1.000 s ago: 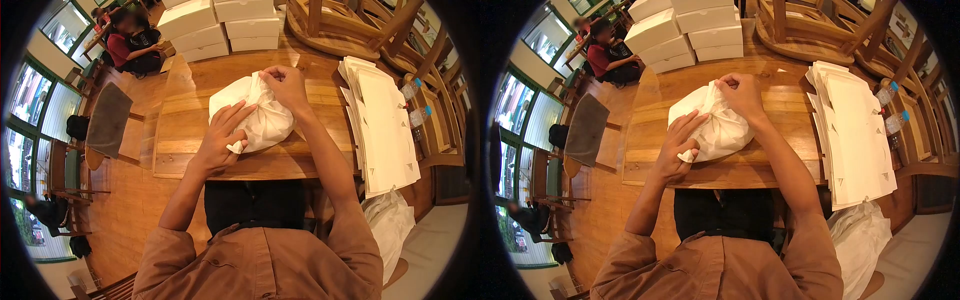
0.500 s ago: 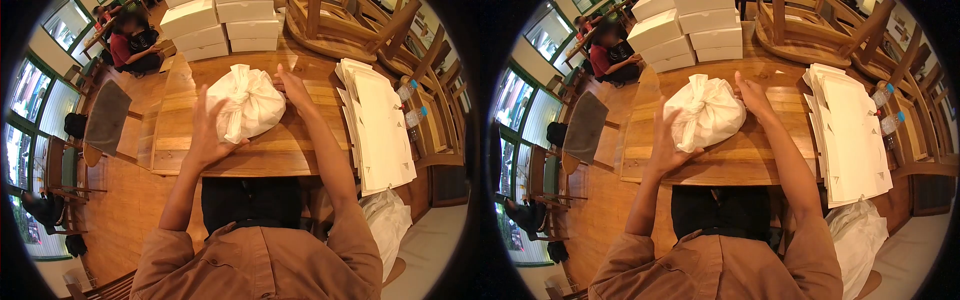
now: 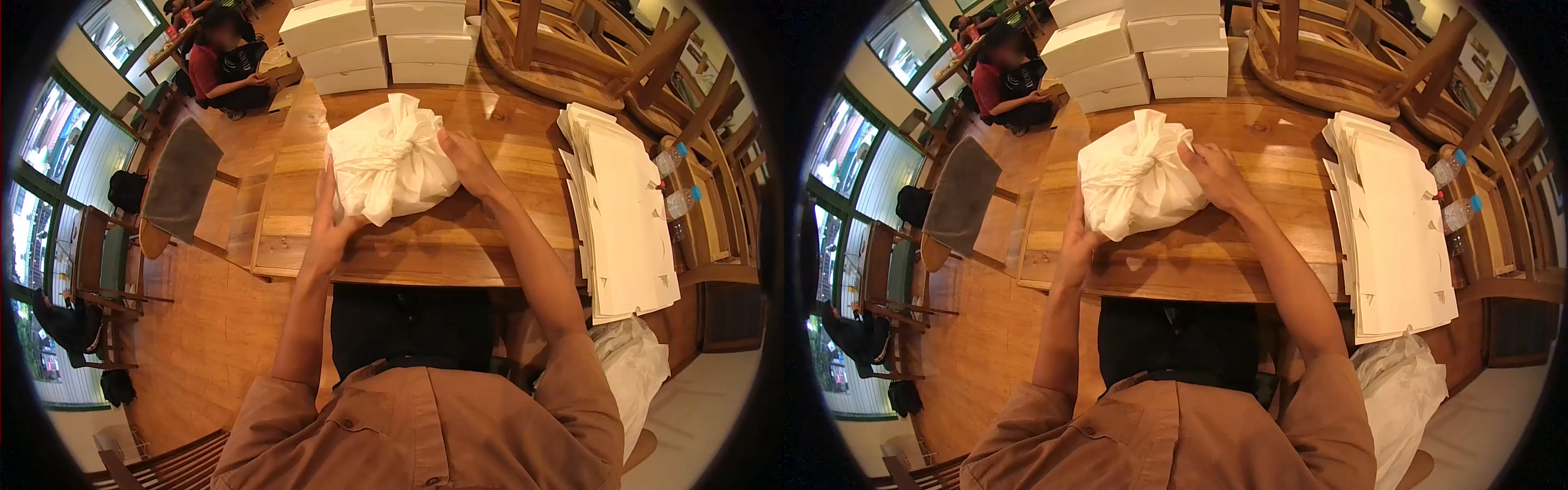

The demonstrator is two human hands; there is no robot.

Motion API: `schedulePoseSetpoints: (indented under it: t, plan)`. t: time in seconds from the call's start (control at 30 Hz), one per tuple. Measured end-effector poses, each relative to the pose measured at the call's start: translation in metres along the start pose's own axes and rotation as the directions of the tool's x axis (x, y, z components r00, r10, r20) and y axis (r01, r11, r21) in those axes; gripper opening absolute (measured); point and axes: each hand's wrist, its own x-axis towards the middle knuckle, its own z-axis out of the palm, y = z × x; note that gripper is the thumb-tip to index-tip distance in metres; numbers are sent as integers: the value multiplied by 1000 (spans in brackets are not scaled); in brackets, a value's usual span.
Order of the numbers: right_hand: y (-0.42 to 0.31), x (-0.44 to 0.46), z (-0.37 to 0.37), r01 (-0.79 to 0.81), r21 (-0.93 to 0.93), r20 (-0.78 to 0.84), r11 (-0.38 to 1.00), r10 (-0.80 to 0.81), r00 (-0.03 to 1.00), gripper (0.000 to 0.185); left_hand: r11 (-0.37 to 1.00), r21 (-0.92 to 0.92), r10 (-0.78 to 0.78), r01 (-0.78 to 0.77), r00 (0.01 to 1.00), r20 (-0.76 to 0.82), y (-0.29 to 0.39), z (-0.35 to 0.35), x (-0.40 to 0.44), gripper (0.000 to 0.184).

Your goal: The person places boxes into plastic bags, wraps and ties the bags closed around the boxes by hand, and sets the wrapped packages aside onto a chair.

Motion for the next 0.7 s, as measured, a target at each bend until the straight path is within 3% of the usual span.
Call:
schedulePoseSetpoints:
  t: [0.03, 0.1, 0.23, 0.3, 0.4, 0.53, 0.57, 0.63, 0.7]
  plan:
    - [-2, -2, 3, -1, 2, -1, 1000, 1, 1000, 83, 1000, 2, -1, 1, 1000, 1, 6, 1, -1, 92]
    - [-10, -9, 10, 37, 177, -108, 983, -18, 994, 84, 860, -511, -15, 10, 1000, -5, 21, 2, -2, 82]
    - [-14, -15, 18, 48, 243, -84, 969, -28, 996, 85, 840, -539, -175, 60, 971, -164, 19, 2, 2, 79]
    - [-6, -13, 22, 146, 152, -102, 977, -131, 986, 83, 858, -487, -295, 164, 933, -206, 20, 0, -2, 79]
    - [-3, -13, 23, 225, 200, -120, 954, -204, 972, 77, 792, -548, -374, 269, 923, -88, 28, -6, -8, 80]
    - [-3, -12, 21, 318, 234, -195, 919, -276, 941, 67, 789, -540, -370, 293, 928, -37, 14, -19, -14, 78]
    - [-3, -12, 23, 319, 235, -195, 918, -277, 941, 67, 783, -560, -372, 271, 925, -72, 10, -21, -15, 69]
    - [-4, -12, 28, 326, 480, -228, 815, -243, 943, 68, 767, -600, -379, 228, 915, -137, 3, -25, -16, 55]
    - [-10, -16, 31, 335, 408, -238, 849, -255, 937, 68, 738, -634, -431, 230, 884, -181, 3, -32, -16, 55]
